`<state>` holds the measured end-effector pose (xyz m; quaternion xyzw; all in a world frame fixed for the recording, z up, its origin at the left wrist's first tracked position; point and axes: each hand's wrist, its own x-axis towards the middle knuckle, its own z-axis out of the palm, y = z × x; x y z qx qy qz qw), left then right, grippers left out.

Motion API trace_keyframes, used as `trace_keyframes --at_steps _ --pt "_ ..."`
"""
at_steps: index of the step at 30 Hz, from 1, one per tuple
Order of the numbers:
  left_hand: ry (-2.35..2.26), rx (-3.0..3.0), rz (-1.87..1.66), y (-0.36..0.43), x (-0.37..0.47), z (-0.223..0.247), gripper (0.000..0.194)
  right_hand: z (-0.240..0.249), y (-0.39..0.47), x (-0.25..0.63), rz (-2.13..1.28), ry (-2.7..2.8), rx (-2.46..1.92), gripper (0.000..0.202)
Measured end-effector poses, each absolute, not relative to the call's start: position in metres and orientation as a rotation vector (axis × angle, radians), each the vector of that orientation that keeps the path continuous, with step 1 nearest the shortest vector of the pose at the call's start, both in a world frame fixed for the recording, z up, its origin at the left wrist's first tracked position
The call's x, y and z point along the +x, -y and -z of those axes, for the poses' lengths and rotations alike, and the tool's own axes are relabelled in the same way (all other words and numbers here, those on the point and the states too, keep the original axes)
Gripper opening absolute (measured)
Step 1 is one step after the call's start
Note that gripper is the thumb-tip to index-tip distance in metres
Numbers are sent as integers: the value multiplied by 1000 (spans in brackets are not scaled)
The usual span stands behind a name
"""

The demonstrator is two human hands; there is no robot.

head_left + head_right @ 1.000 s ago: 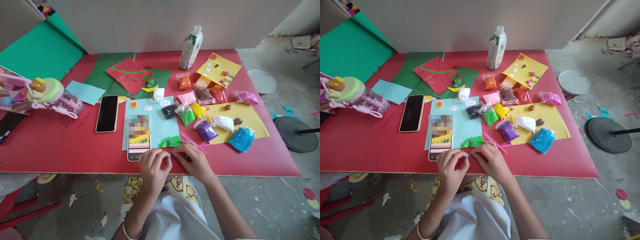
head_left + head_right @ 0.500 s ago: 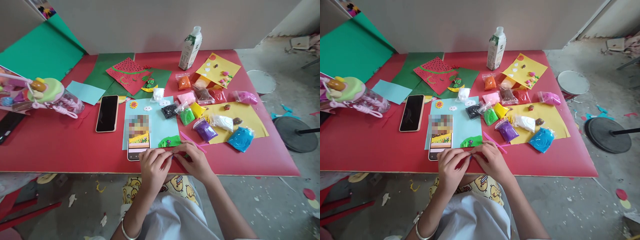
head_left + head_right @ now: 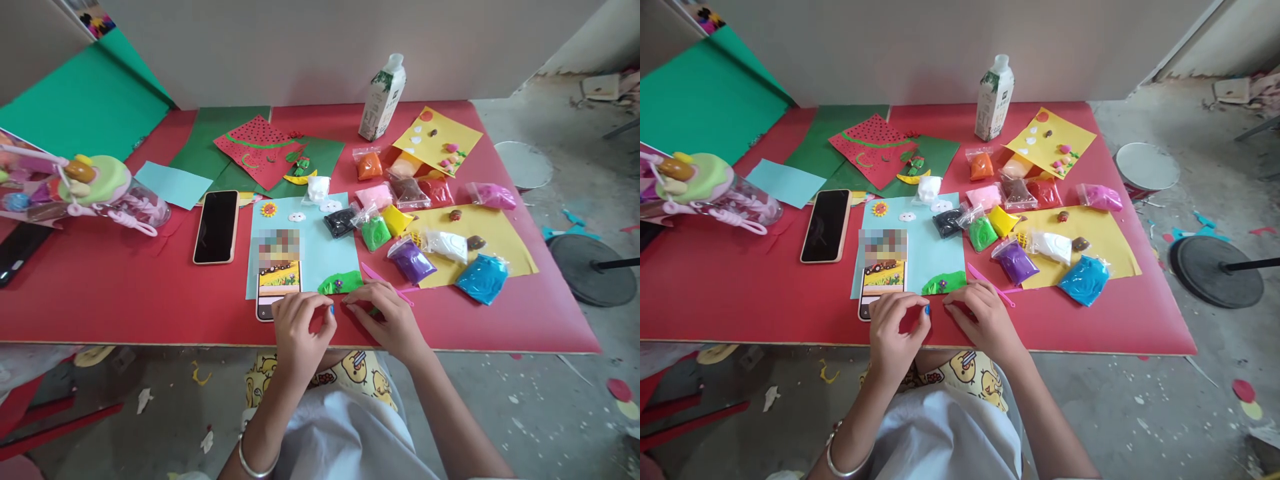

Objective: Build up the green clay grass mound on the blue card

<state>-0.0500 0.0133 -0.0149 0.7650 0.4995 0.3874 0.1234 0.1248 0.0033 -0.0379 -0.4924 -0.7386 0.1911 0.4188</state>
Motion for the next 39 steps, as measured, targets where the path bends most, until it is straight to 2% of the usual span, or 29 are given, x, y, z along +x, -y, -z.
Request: trace_keyframes --at_steps 4,11,17,23,30,39 --pt "-1426 2277 -1094 -10 -47 17 12 36 -4 124 -464 1852 -1222 15" --pt "-1389 2816 -806 2 -57 25 12 34 -5 124 -416 1792 -1274 14" --pt "-1386 2896 -565 22 -58 32 36 37 -4 123 -422 1800 -1277 14" --pt "-1358 2870 -617 26 -60 32 32 35 -5 123 -423 1791 -1278 12" --pt "-1424 2801 -571 32 -63 33 43 35 -5 123 -412 1793 -1296 13" --pt "-1479 2767 -573 33 -59 36 41 37 -5 122 -424 1777 -1322 11"
